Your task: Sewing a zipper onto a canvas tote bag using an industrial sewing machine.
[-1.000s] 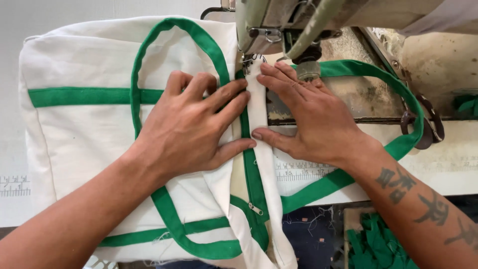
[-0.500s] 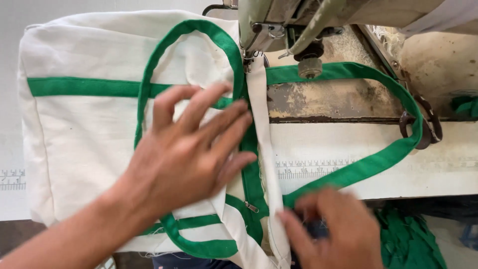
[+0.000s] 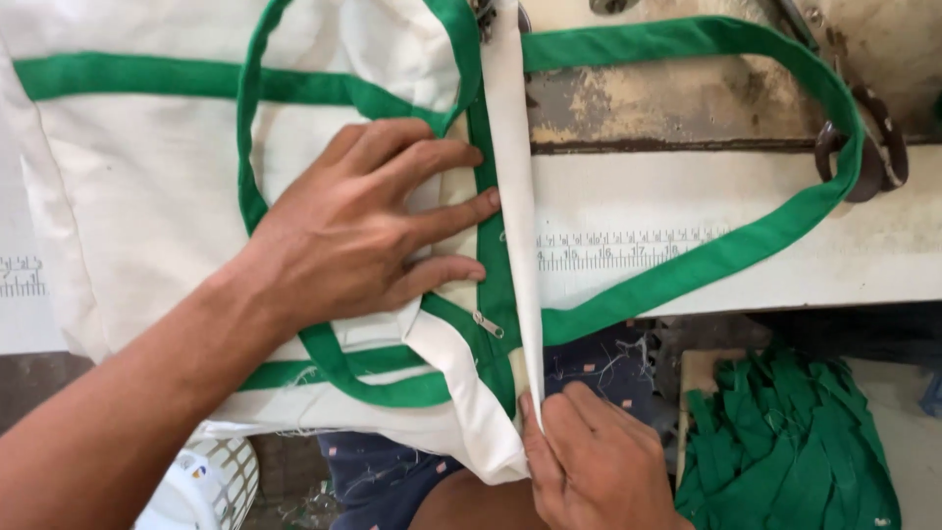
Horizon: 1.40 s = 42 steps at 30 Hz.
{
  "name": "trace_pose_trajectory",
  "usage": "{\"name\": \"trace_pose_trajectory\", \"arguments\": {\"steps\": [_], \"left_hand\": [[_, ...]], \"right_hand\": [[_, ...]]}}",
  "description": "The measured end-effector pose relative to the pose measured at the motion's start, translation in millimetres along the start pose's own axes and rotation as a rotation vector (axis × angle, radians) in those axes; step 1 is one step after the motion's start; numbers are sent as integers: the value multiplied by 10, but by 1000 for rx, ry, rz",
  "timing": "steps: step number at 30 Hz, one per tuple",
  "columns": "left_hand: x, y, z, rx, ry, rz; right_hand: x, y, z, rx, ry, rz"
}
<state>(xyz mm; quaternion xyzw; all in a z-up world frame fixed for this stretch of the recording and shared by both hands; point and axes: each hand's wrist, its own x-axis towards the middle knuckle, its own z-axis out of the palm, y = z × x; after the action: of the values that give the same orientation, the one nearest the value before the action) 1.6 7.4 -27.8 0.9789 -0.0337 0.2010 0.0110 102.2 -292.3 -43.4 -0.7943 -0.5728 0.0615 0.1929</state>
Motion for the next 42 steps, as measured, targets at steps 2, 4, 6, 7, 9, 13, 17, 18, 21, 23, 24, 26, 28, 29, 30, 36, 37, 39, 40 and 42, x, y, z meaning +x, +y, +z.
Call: {"name": "trace_pose_trajectory", "arguments": {"steps": [2, 4, 6, 7, 9, 13, 17, 18, 21, 23, 24, 26, 28, 29, 30, 36, 37, 39, 40, 42], "left_hand": [[-3, -32, 14, 34, -18, 22], [4, -38, 8, 5, 22, 42], [12, -15, 15, -29, 61, 57], [12, -4, 6, -41, 61, 19], [20, 34, 9, -59, 60, -20], [98, 31, 0, -10, 59, -24], [87, 46, 36, -4, -15, -31], [103, 34, 12, -2, -9, -35], [123, 10, -59, -32, 8, -7], [118, 22, -64, 11, -43, -25], [114, 18, -78, 6, -44, -27], [122, -8, -122, 5, -40, -39], [169, -84, -205, -5, -124, -72], [189, -125, -237, -20, -210, -116], [251, -155, -338, -17, -205, -116], [507, -142, -481, 687, -111, -374], [525, -199, -423, 665, 2, -114], [476, -315, -212, 627, 115, 143], [415, -375, -65, 352, 16, 66], [314, -425, 74, 76, -74, -16]], "right_hand": [[37, -70, -55, 27, 52, -102], [-45, 37, 231, 23, -12, -46], [-111, 84, 345, 20, -83, 11], [-114, 76, 323, 22, -84, 6], [-126, 30, 247, 23, -90, 5], [-135, 32, 221, -75, -117, -7], [-185, 109, 299, -139, -326, 99], [-62, 131, 159, -145, -326, 94], [412, 157, -334, -222, -394, -81], [884, 176, -796, -132, -43, -70], [1153, 291, -715, -132, -49, -68], [1706, 521, -560, 50, 130, -557], [1822, 742, -297, -32, 33, -568], [1897, 860, -164, -110, -74, -582], [1901, 866, -182, -115, -72, -584], [1897, 813, -203, -105, -52, -552], [1880, 818, -183, -83, -28, -558], [1850, 829, -165, -63, -9, -562], [1843, 834, -173, -107, -44, -558], [1841, 841, -182, -152, -80, -558]]}}
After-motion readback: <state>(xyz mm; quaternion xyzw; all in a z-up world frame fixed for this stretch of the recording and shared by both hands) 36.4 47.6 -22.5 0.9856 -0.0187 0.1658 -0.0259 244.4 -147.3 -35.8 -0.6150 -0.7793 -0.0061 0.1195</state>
